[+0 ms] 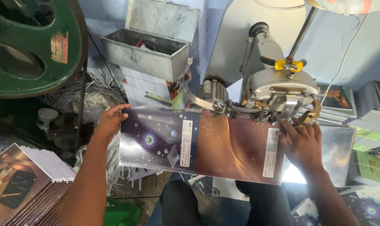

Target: The person repeatedly picks up printed covers, places them on a metal binding machine, and operates the machine to staple the spine. Finished items are set aside on a nearby surface. The process is repeated for multiple covers throughout the clip.

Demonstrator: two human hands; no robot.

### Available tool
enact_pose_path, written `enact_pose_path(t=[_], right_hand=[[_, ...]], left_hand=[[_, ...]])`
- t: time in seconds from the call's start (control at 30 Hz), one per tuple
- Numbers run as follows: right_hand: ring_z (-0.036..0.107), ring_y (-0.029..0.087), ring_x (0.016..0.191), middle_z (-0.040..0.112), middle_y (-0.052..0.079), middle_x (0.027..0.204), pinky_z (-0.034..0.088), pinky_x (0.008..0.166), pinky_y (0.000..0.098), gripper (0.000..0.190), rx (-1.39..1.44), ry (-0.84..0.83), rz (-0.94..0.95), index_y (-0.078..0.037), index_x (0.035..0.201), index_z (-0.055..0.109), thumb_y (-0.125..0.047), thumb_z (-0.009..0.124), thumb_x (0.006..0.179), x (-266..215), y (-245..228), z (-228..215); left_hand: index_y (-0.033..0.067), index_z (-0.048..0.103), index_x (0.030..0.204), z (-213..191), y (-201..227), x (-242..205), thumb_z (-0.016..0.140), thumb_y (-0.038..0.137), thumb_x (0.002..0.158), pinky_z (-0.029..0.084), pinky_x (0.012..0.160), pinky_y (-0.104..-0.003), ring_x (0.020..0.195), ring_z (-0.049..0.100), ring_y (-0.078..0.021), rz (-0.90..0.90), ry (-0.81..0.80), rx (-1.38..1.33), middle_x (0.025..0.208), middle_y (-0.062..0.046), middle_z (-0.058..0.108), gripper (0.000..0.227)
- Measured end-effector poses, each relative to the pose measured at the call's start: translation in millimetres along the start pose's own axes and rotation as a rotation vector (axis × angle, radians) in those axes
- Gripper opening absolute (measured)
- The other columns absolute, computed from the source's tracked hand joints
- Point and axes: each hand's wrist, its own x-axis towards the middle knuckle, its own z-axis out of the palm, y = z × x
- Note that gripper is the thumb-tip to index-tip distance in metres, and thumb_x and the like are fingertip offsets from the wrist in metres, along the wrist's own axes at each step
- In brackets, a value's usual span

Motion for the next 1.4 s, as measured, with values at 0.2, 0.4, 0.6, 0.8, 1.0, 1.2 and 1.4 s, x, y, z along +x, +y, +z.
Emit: enact_pose_path(t=[0.2, 0.4, 0.6, 0.8, 1.0, 1.2, 1.4], right_hand=[[0.053, 0.037, 0.135, 0.063, 0.02, 0.141, 0.024, 0.129, 0.0537, 0.053, 0.012, 0.007, -0.018, -0.015, 0.143, 0.063, -0.041, 0.056, 0.098, -0.9, 4.5, 1.2], [0.053, 0.036, 0.136, 0.064, 0.019, 0.14, 0.023, 0.131, 0.0538, 0.053, 0.031, -0.002, -0.017, -0.016, 0.142, 0.062, -0.044, 0.056, 0.097, -1.4, 5.7, 0.4], [0.049, 0.037, 0.141, 0.061, 0.019, 0.144, 0.022, 0.128, 0.055, 0.052, 0.046, 0.007, -0.02, -0.019, 0.144, 0.063, -0.044, 0.055, 0.099, -2.1, 9.7, 1.5], [0.041, 0.038, 0.148, 0.054, 0.019, 0.15, 0.017, 0.128, 0.0637, 0.057, 0.041, -0.023, 0.011, -0.019, 0.147, 0.06, -0.045, 0.051, 0.098, -10.0, 34.1, 8.7], [0.031, 0.039, 0.159, 0.045, 0.016, 0.163, 0.008, 0.131, 0.0651, 0.054, 0.044, -0.026, 0.04, -0.019, 0.144, 0.057, -0.052, 0.044, 0.103, -25.8, 74.7, 19.9], [0.028, 0.039, 0.16, 0.044, 0.016, 0.163, 0.004, 0.128, 0.0652, 0.056, 0.075, -0.02, 0.137, -0.023, 0.145, 0.058, -0.058, 0.046, 0.102, -30.8, 92.8, 18.8], [0.026, 0.043, 0.159, 0.041, 0.02, 0.166, 0.003, 0.126, 0.0663, 0.056, 0.144, 0.012, 0.158, -0.026, 0.149, 0.057, -0.058, 0.046, 0.104, -34.5, 93.8, 4.3]], left_hand=[[0.0128, 0.07, 0.128, 4.3, 7.5, -4.8, 0.063, -0.002, 0.092, 0.026, 0.042, -0.019, 0.053, 0.04, -0.0005, -0.016, 0.015, 0.033, 0.088, 0.004, 0.067, 0.04], [0.0107, 0.068, 0.13, 0.1, -2.5, 1.1, 0.062, -0.004, 0.092, 0.028, 0.043, -0.019, 0.057, 0.046, 0.0012, 0.025, -0.023, -0.013, 0.091, 0.005, 0.069, 0.042], [0.0125, 0.062, 0.136, 10.2, -15.3, -1.7, 0.062, -0.006, 0.09, 0.047, 0.065, -0.017, 0.074, 0.06, -0.0003, 0.258, 0.044, 0.038, 0.092, 0.001, 0.071, 0.05], [0.0108, 0.073, 0.126, 41.4, -28.3, -6.3, 0.069, -0.002, 0.092, 0.04, 0.063, -0.03, 0.066, 0.043, -0.0119, 0.355, 0.27, 0.377, 0.074, -0.002, 0.046, 0.037], [0.0105, 0.074, 0.124, 75.6, -29.8, -25.8, 0.074, -0.001, 0.085, 0.05, 0.076, -0.039, 0.082, 0.055, -0.0249, 0.597, 0.375, 0.569, 0.096, -0.013, 0.053, 0.041], [0.0114, 0.074, 0.126, 101.9, -18.9, -41.9, 0.074, 0.0, 0.088, 0.05, 0.081, -0.041, 0.088, 0.058, -0.0307, 0.612, 0.412, 0.652, 0.1, -0.015, 0.055, 0.04], [0.0126, 0.075, 0.124, 116.8, -11.2, -44.5, 0.076, 0.003, 0.087, 0.052, 0.079, -0.042, 0.086, 0.06, -0.0323, 0.603, 0.39, 0.687, 0.102, -0.016, 0.058, 0.038]])
